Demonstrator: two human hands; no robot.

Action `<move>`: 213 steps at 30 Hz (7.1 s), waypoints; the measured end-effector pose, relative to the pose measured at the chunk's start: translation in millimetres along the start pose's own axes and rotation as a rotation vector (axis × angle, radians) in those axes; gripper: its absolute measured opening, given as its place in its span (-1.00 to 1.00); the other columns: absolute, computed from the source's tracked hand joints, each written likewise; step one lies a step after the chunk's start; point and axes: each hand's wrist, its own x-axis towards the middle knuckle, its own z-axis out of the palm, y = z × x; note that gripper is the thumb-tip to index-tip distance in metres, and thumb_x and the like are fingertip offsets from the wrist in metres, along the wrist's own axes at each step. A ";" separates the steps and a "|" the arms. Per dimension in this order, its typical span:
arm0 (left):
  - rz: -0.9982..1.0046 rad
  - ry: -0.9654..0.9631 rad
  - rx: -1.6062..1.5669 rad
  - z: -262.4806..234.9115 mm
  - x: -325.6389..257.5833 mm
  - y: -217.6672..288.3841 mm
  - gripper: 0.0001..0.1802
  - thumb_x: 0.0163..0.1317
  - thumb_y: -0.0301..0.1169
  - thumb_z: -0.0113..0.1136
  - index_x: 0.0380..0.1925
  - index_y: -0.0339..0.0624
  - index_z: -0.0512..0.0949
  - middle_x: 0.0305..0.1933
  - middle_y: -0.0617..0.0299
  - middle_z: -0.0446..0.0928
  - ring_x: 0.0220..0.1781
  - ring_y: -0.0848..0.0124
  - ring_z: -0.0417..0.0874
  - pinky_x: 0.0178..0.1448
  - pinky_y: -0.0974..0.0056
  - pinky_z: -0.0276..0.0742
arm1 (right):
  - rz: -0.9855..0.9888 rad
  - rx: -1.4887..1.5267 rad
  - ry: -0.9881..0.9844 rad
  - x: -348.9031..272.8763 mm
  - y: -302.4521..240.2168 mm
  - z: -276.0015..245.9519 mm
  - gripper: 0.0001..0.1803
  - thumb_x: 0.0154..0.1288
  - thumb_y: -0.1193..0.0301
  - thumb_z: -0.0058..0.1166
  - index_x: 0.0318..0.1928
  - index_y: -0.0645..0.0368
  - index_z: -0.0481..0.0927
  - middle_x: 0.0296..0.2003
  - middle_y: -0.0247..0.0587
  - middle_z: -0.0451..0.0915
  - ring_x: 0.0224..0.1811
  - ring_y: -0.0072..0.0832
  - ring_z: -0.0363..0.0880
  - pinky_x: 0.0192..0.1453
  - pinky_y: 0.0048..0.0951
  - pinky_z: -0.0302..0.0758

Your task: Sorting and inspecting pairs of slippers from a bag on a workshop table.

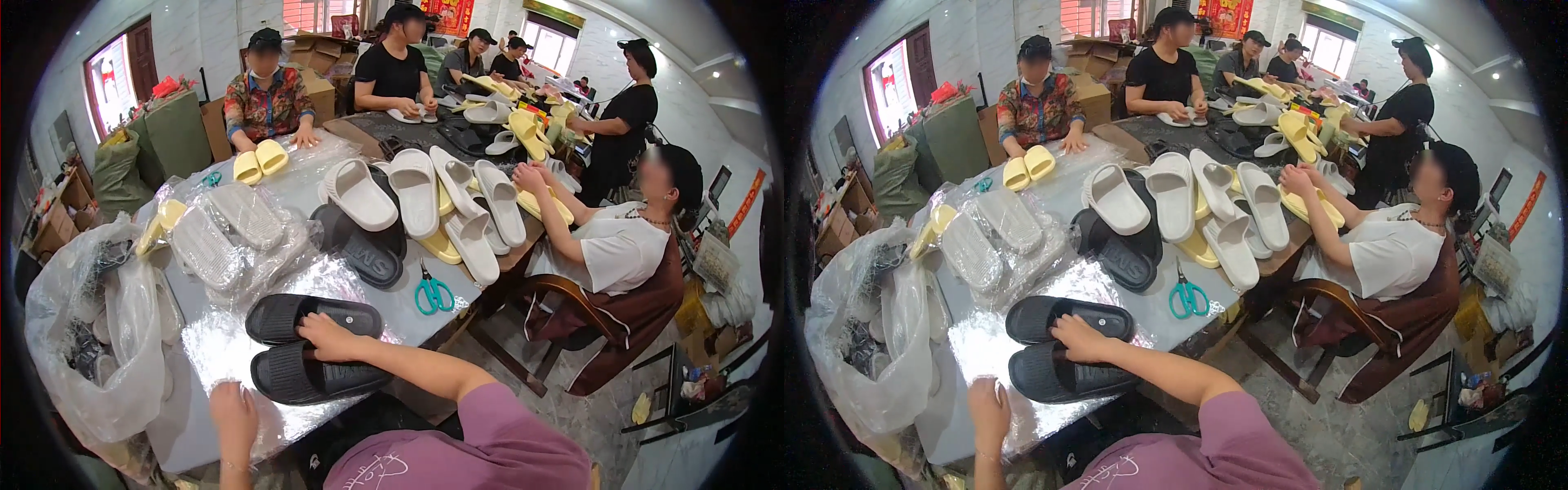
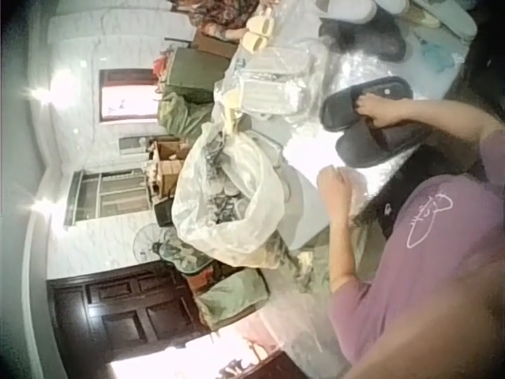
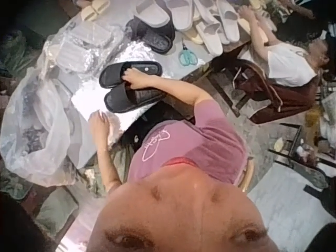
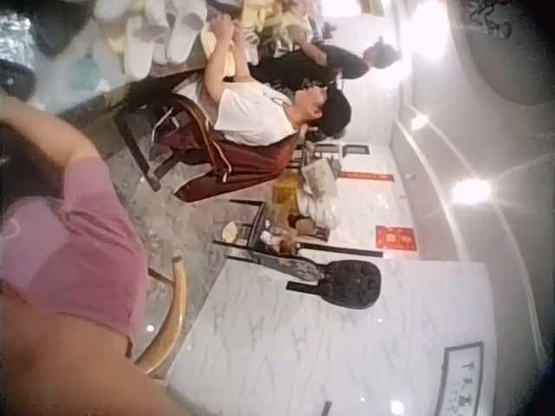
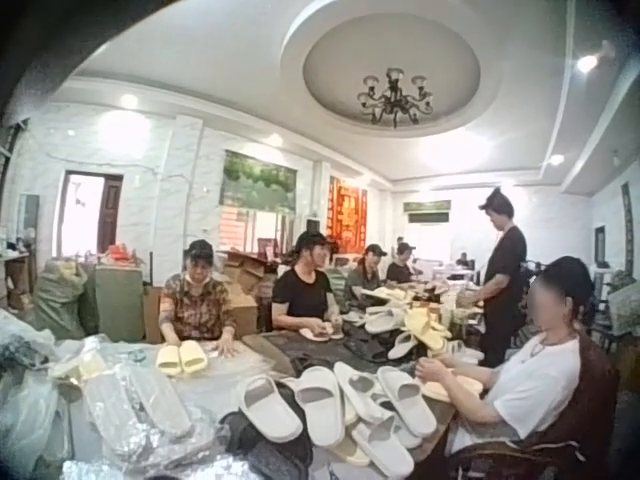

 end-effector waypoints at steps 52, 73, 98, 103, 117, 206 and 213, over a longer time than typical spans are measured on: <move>-0.153 0.344 -0.134 37.4 131.6 -129.8 -0.43 0.13 -0.40 0.25 0.17 -0.23 0.39 0.17 -0.15 0.35 0.22 -0.05 0.38 0.29 0.06 0.29 | -0.313 -0.133 -0.061 17.7 -18.7 -19.4 -0.66 -0.15 0.44 0.23 -0.24 0.15 0.54 -0.16 -0.20 0.42 0.00 -0.26 0.35 0.04 -0.25 0.26; 0.107 0.458 -0.034 27.2 130.7 -97.1 -0.59 0.18 -0.60 0.10 0.08 -0.31 0.40 0.07 -0.06 0.49 0.13 -0.04 0.47 0.22 0.06 0.36 | -0.112 -0.061 -0.070 8.8 8.9 -5.8 -0.61 -0.14 0.41 0.24 -0.20 0.21 0.54 -0.16 -0.15 0.41 0.04 -0.23 0.34 0.15 -0.24 0.23; -0.121 0.049 0.145 57.3 33.7 -66.0 -0.38 0.37 -0.24 -0.15 0.39 -0.19 0.11 0.49 0.10 0.04 0.55 0.01 -0.15 0.51 -0.15 -0.31 | -0.115 -0.058 -0.015 18.9 -0.6 3.0 -0.63 -0.09 0.40 0.27 -0.19 0.19 0.56 -0.18 -0.16 0.40 0.03 -0.22 0.35 0.13 -0.24 0.27; -0.151 -0.035 -0.014 41.6 27.8 -74.8 -0.38 0.40 -0.20 -0.18 0.40 -0.20 0.10 0.50 0.09 0.03 0.55 0.00 -0.16 0.51 -0.13 -0.38 | -0.087 -0.052 -0.082 19.4 -8.3 0.3 -0.54 -0.07 0.32 0.29 -0.11 0.23 0.54 -0.16 -0.12 0.42 0.03 -0.19 0.35 0.14 -0.22 0.27; 0.265 0.053 0.034 11.3 98.6 57.1 -0.26 0.28 -0.01 0.06 0.37 -0.11 0.16 0.47 0.01 0.07 0.52 -0.02 -0.06 0.53 -0.07 -0.30 | 0.134 -0.118 0.386 -42.0 48.2 -85.7 -0.83 -0.02 0.42 0.27 -0.34 0.13 0.65 -0.44 -0.25 0.58 -0.26 -0.23 0.49 -0.13 -0.20 0.38; -0.047 0.026 0.173 53.0 10.4 -48.7 -0.42 0.36 -0.31 -0.19 0.36 -0.25 0.15 0.49 0.04 0.05 0.53 0.07 -0.07 0.50 -0.15 -0.29 | -0.186 -0.217 0.231 -5.0 -26.8 -36.6 -0.69 -0.17 0.47 0.20 -0.28 0.13 0.53 -0.21 -0.25 0.48 -0.08 -0.24 0.43 0.01 -0.26 0.32; -0.048 0.025 0.153 54.5 10.3 -47.2 -0.39 0.30 -0.33 -0.14 0.35 -0.27 0.16 0.47 0.01 0.08 0.52 0.04 -0.04 0.50 -0.15 -0.30 | 0.071 -0.495 0.924 -89.9 69.6 -223.4 -0.61 -0.08 0.72 -0.08 -0.13 0.34 0.38 -0.14 0.21 0.41 -0.07 0.20 0.37 0.06 0.04 0.31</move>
